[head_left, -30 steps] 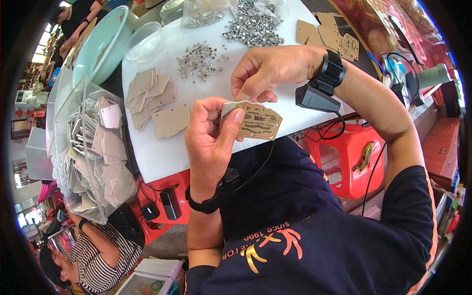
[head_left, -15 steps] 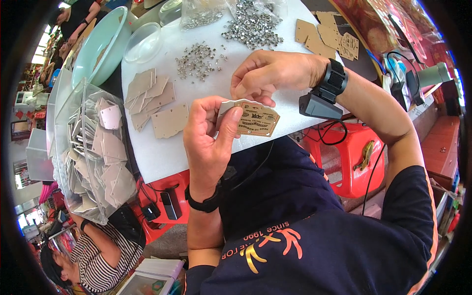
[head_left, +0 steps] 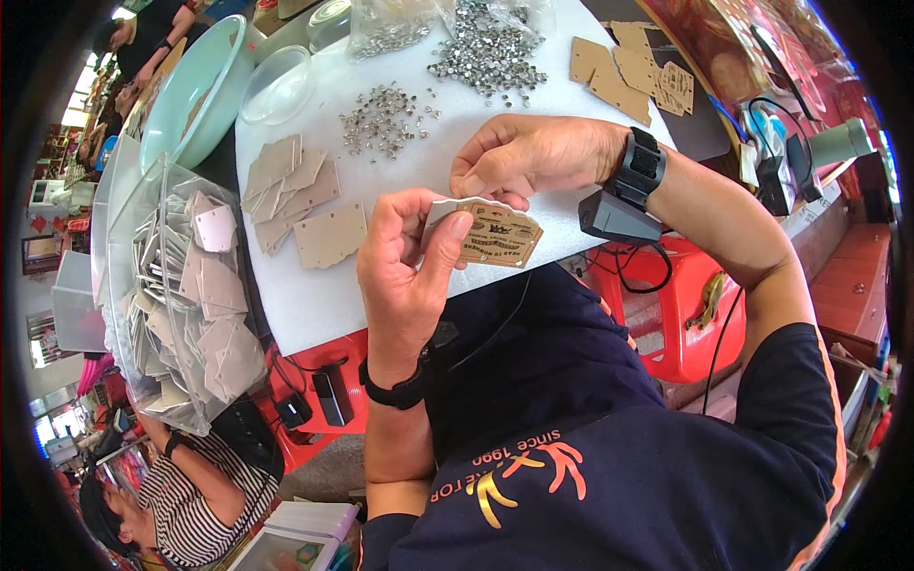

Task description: Manually assembling small metal components and attaching labels to backing material.

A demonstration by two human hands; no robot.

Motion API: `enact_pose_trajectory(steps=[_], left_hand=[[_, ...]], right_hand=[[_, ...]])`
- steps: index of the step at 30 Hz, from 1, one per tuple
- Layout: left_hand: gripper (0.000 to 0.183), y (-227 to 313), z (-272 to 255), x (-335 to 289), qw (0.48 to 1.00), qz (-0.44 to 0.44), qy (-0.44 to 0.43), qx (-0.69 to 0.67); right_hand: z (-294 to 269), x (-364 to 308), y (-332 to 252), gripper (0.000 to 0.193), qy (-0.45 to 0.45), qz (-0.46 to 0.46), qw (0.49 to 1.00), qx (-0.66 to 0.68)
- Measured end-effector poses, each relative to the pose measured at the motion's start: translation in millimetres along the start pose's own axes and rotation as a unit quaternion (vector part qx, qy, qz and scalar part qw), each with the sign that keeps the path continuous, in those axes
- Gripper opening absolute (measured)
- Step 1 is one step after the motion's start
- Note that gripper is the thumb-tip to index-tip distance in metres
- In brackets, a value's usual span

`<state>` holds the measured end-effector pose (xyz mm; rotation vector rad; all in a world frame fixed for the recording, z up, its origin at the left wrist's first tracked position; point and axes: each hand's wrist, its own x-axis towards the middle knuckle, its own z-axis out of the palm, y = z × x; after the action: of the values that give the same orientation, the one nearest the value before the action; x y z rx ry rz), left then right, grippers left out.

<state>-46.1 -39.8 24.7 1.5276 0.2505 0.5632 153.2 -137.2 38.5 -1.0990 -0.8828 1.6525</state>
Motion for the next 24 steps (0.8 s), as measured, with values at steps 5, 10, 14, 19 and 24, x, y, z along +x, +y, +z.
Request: enact_pose_trajectory(steps=[5, 10, 14, 19, 24], left_hand=[[0.018, -4, -1, -2, 0.999, 0.02, 0.002, 0.04], [0.019, -3, 0, -1, 0.999, 0.034, 0.002, 0.04], [0.017, 2, 2, -1, 1.0, 0.005, 0.009, 0.022], [0.017, 3, -1, -4, 0.995, 0.076, -0.003, 0.069], [0.029, 5, 0, 1, 0.931, 0.306, -0.004, 0.199]], right_hand=[[5, 0, -3, 0.021, 0.034, -0.004, 0.999, -0.021], [5, -2, -10, 0.023, 0.035, -0.028, 0.99, -0.132], [2, -1, -8, 0.027, 0.028, -0.019, 0.991, -0.13], [7, -5, -16, 0.019, 0.054, -0.064, 0.981, -0.172], [20, -16, -24, 0.013, 0.102, -0.122, 0.945, -0.286]])
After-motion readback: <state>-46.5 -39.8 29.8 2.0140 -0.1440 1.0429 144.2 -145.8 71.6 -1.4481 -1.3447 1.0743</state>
